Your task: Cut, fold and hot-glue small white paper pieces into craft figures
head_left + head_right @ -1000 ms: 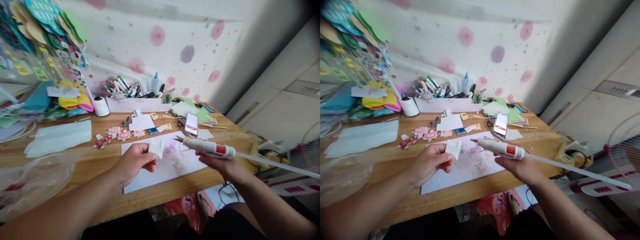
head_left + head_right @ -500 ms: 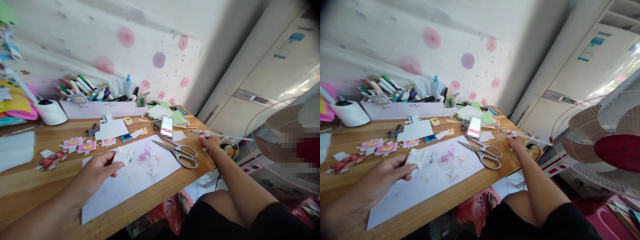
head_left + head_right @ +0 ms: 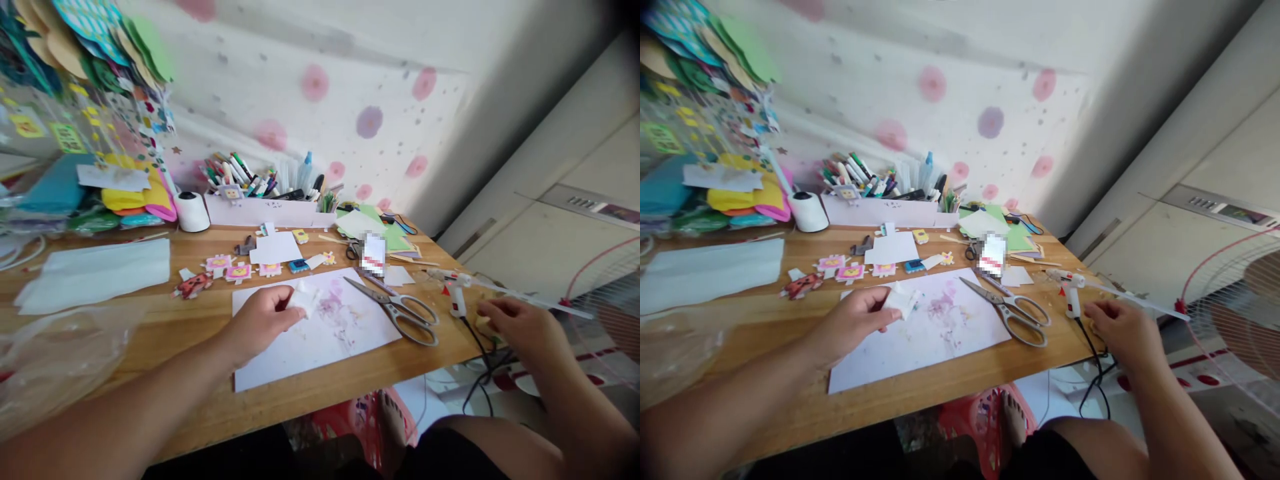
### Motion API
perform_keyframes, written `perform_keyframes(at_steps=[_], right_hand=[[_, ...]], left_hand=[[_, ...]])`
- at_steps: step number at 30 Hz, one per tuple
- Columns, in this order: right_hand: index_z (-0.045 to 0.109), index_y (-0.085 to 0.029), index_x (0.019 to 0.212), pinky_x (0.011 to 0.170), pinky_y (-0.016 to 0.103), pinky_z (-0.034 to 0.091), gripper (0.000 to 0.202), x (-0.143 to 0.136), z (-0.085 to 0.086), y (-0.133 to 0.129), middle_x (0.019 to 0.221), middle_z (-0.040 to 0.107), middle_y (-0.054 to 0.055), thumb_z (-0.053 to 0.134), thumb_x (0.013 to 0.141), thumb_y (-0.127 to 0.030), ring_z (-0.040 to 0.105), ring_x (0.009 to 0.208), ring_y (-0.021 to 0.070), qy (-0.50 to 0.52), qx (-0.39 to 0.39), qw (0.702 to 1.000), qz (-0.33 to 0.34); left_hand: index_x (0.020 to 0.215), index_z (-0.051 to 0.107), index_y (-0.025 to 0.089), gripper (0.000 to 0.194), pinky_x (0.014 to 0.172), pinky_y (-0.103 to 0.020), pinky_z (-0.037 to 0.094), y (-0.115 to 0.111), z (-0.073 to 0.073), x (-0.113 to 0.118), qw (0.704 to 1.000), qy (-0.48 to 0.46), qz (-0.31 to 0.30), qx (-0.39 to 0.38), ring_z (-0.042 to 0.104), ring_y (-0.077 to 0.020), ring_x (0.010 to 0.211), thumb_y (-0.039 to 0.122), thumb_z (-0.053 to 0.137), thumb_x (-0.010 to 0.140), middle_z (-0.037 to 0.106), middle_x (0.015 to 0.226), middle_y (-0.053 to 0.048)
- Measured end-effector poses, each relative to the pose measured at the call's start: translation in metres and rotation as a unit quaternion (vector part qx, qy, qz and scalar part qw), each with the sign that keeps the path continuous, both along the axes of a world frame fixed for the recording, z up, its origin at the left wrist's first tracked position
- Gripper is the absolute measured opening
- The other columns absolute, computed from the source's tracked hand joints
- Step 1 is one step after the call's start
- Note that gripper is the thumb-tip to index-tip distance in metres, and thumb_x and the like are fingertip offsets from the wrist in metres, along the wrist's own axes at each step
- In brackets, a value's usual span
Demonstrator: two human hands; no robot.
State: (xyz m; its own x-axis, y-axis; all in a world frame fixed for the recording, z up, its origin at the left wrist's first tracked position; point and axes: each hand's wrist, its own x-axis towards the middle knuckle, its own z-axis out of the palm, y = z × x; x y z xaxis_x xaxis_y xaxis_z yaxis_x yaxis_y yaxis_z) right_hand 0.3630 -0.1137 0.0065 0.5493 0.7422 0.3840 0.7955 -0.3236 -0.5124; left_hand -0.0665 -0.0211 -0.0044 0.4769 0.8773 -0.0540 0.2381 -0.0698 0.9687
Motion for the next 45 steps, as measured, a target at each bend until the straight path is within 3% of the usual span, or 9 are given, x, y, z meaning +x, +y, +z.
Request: perform_keyframes(at_steps=[2, 5, 7, 13, 18, 23, 28, 41, 45], right_hand=[[0.069, -0.020, 0.078, 0.048, 0.031, 0.045, 0.030, -0.042, 0.008, -0.002, 0.060, 0.065, 0.005, 0.059, 0.075, -0.049, 0.061, 0.056, 0.0213, 0.010, 0.038, 0.998, 0.043], [0.068, -0.020, 0.079, 0.064, 0.031, 0.052, 0.018, -0.115, 0.017, 0.010, 0.077, 0.068, 0.006, 0.062, 0.079, -0.038, 0.064, 0.072, 0.0200, 0.029, 0.070, 0.954, 0.291], [0.067, -0.021, 0.088, 0.065, 0.029, 0.054, 0.013, -0.156, 0.020, 0.021, 0.083, 0.069, 0.006, 0.061, 0.082, -0.030, 0.065, 0.074, 0.0177, 0.051, 0.048, 0.916, 0.395], [0.062, -0.020, 0.098, 0.067, 0.028, 0.056, 0.020, -0.218, 0.000, 0.046, 0.088, 0.067, 0.005, 0.065, 0.079, -0.019, 0.064, 0.072, 0.0138, 0.160, 0.050, 0.848, 0.503], [0.062, -0.019, 0.083, 0.060, 0.024, 0.054, 0.009, -0.230, -0.014, 0.052, 0.072, 0.066, 0.001, 0.068, 0.077, -0.022, 0.063, 0.063, 0.0116, 0.256, 0.082, 0.835, 0.481], [0.064, -0.020, 0.082, 0.058, 0.025, 0.053, 0.005, -0.230, -0.010, 0.056, 0.071, 0.067, 0.001, 0.067, 0.078, -0.021, 0.063, 0.065, 0.0131, 0.184, 0.134, 0.836, 0.499], [0.065, -0.021, 0.088, 0.070, 0.030, 0.055, 0.013, -0.226, -0.005, 0.056, 0.084, 0.069, 0.005, 0.063, 0.080, -0.011, 0.066, 0.079, 0.0164, 0.095, 0.160, 0.804, 0.565], [0.063, -0.022, 0.090, 0.078, 0.035, 0.054, 0.015, -0.220, -0.003, 0.055, 0.086, 0.068, 0.005, 0.061, 0.080, -0.010, 0.065, 0.084, 0.0179, 0.160, 0.151, 0.794, 0.567], [0.062, -0.023, 0.101, 0.075, 0.034, 0.054, 0.024, -0.222, -0.002, 0.053, 0.089, 0.066, 0.006, 0.062, 0.080, -0.010, 0.064, 0.083, 0.0179, 0.080, 0.172, 0.807, 0.559]], left_hand=[[0.072, 0.059, 0.016, 0.016, 0.057, -0.025, 0.038, -0.002, 0.000, 0.000, 1.000, 0.001, -0.020, -0.001, 0.044, -0.0120, 0.059, 0.032, 0.057, 0.075, 0.051, 0.064, 0.003], [0.077, 0.062, 0.015, 0.016, 0.058, -0.026, 0.039, -0.005, 0.000, 0.001, 0.999, 0.006, -0.038, 0.001, 0.047, -0.0128, 0.061, 0.030, 0.057, 0.075, 0.055, 0.068, 0.001], [0.077, 0.063, 0.015, 0.016, 0.058, -0.025, 0.039, -0.006, 0.001, 0.001, 0.999, 0.019, -0.039, 0.012, 0.048, -0.0133, 0.061, 0.030, 0.057, 0.075, 0.056, 0.068, 0.001], [0.071, 0.063, 0.017, 0.013, 0.058, -0.025, 0.040, -0.007, 0.005, 0.002, 0.999, 0.024, -0.028, 0.023, 0.052, -0.0160, 0.064, 0.030, 0.059, 0.071, 0.060, 0.068, 0.001], [0.072, 0.062, 0.017, 0.012, 0.056, -0.024, 0.039, -0.008, 0.002, 0.002, 0.999, 0.004, -0.050, -0.014, 0.048, -0.0132, 0.061, 0.028, 0.058, 0.073, 0.056, 0.066, 0.002], [0.072, 0.060, 0.016, 0.009, 0.057, -0.023, 0.041, -0.009, 0.004, 0.001, 0.995, -0.047, -0.069, -0.061, 0.047, -0.0119, 0.062, 0.025, 0.058, 0.073, 0.055, 0.068, 0.002], [0.070, 0.063, 0.016, 0.006, 0.054, -0.021, 0.040, -0.009, 0.006, 0.001, 0.986, -0.104, -0.083, -0.096, 0.045, -0.0100, 0.057, 0.021, 0.060, 0.071, 0.052, 0.061, 0.003], [0.073, 0.067, 0.016, 0.009, 0.055, -0.022, 0.041, -0.006, 0.003, -0.001, 0.983, -0.135, -0.075, -0.103, 0.046, -0.0097, 0.056, 0.024, 0.063, 0.071, 0.057, 0.064, 0.002], [0.068, 0.065, 0.015, 0.007, 0.053, -0.022, 0.040, -0.006, 0.003, -0.001, 0.976, -0.151, -0.088, -0.133, 0.046, -0.0088, 0.054, 0.022, 0.064, 0.070, 0.054, 0.061, 0.003]])
